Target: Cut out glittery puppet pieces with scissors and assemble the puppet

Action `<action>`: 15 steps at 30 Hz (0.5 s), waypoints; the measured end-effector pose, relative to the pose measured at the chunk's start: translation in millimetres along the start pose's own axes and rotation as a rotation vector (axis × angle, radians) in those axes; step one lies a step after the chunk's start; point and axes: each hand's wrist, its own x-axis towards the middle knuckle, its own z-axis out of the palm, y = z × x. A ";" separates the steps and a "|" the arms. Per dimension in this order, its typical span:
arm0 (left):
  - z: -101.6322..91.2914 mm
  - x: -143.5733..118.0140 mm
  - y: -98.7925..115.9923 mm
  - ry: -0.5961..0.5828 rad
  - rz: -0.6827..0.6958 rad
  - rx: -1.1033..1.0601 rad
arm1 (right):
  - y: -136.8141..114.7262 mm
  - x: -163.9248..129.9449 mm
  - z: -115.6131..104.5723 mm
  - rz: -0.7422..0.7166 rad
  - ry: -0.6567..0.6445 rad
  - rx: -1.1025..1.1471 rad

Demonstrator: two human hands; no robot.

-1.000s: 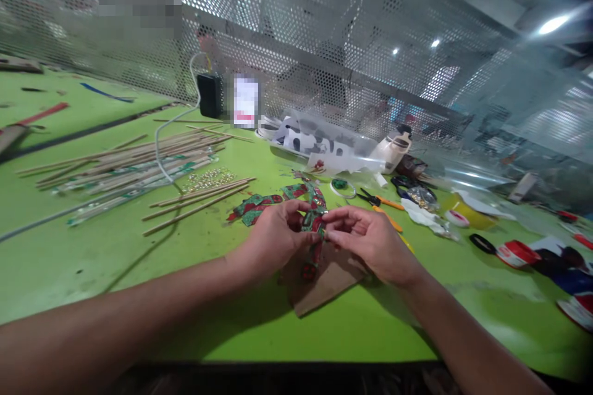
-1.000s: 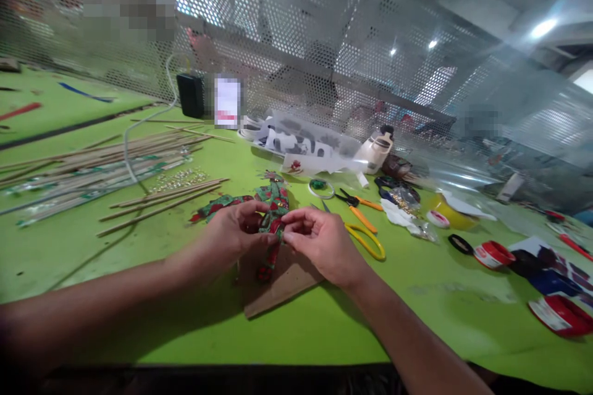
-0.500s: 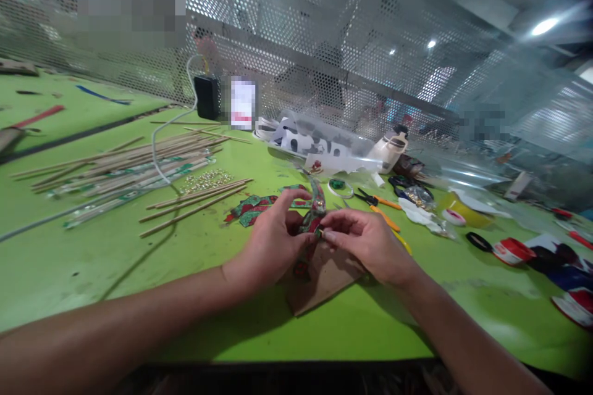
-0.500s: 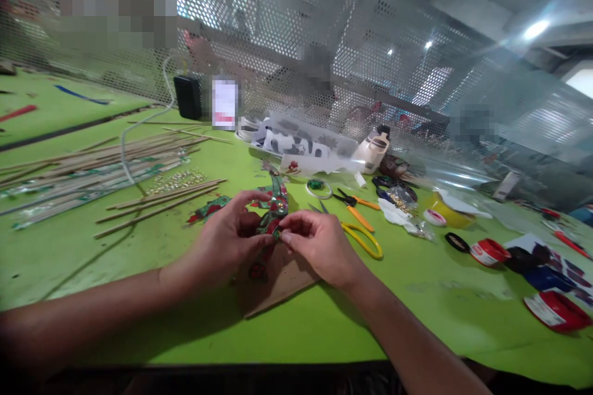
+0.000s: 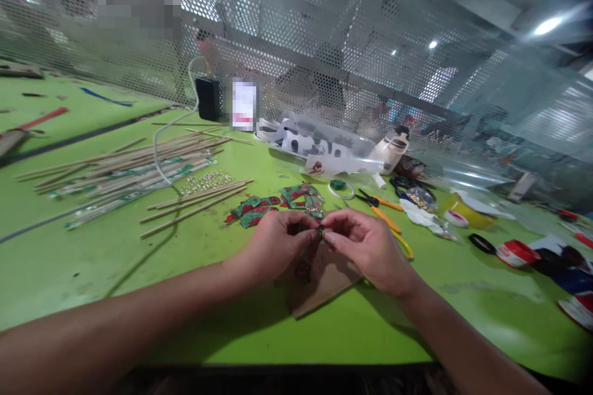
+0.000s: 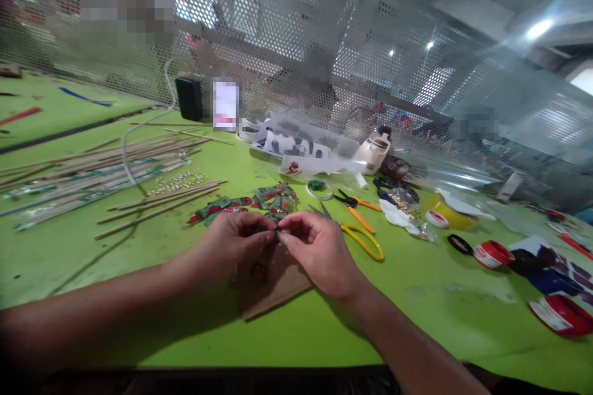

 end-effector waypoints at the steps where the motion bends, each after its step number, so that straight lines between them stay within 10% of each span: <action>1: 0.0 0.3 -0.5 -0.014 -0.018 -0.022 | 0.8 0.0 0.6 -0.004 0.008 0.001; 15: -0.5 -0.8 -1.9 -0.107 -0.209 -0.153 | -3.7 0.5 1.1 0.174 -0.036 0.094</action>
